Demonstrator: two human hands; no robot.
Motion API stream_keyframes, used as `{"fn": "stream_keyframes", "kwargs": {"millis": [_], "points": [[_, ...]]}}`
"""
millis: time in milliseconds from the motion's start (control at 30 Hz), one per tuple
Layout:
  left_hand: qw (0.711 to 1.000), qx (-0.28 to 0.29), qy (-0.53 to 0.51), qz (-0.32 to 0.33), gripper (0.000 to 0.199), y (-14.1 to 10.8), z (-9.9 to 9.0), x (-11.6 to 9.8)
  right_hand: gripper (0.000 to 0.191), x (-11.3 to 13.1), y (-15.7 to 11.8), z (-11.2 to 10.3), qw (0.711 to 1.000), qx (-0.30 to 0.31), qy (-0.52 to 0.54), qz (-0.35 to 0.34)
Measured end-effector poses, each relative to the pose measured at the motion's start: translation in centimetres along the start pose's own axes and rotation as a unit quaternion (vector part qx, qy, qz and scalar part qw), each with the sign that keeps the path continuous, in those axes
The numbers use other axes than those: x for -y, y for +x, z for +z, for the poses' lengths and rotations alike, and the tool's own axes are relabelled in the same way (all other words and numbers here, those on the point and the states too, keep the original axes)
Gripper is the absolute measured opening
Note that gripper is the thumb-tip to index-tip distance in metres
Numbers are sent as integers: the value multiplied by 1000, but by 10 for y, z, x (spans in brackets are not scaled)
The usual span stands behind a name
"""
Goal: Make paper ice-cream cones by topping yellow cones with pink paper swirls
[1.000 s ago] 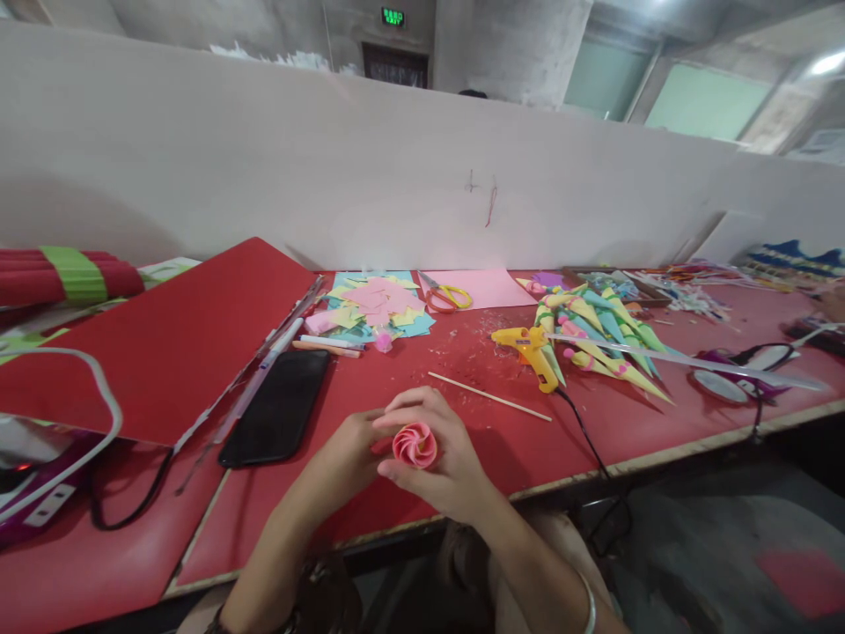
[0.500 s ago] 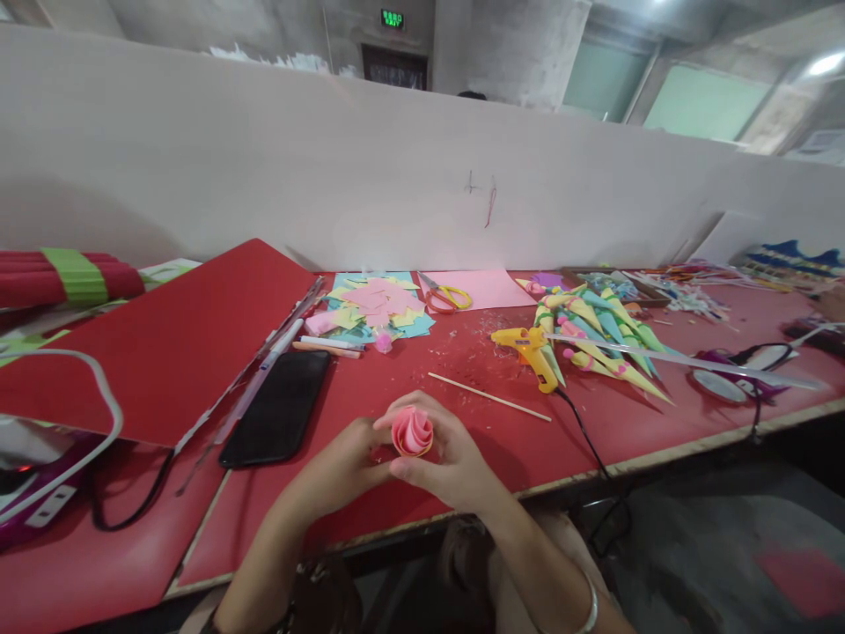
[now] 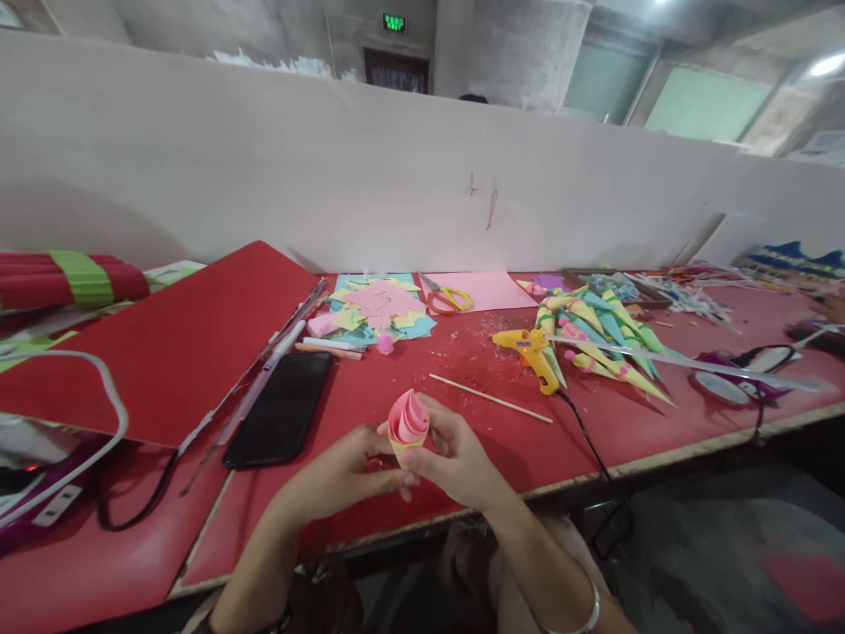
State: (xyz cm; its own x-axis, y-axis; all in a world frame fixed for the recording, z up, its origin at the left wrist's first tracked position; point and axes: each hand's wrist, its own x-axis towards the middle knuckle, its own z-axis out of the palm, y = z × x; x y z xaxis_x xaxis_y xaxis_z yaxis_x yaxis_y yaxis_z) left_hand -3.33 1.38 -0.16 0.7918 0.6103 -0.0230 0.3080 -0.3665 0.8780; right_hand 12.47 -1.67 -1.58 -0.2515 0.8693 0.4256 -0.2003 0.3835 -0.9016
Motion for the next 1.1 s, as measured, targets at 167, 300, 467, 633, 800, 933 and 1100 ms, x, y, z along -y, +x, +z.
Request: {"fn": "stream_keyframes", "kwargs": {"millis": [167,300,467,633,800,933,1100], "points": [[1000,-2,-26,-1,19,3,1,-3,33,-10,-2,-1,999,-10,40,33],[996,-93,-9,-1,24,7,4,-5,32,-16,0,0,996,-50,47,52],[995,-99,-23,-18,23,9,6,1,27,-15,3,2,990,-93,50,90],[994,-107,-15,-27,27,10,5,2,29,-13,3,3,987,-95,86,97],[987,-162,17,-13,29,11,4,1,22,-18,5,2,993,-71,56,70],[989,-143,19,-14,30,10,5,1,22,-20,6,0,994,-75,44,61],[987,-153,44,-17,32,10,5,0,23,-20,6,-1,995,-80,14,55]]}}
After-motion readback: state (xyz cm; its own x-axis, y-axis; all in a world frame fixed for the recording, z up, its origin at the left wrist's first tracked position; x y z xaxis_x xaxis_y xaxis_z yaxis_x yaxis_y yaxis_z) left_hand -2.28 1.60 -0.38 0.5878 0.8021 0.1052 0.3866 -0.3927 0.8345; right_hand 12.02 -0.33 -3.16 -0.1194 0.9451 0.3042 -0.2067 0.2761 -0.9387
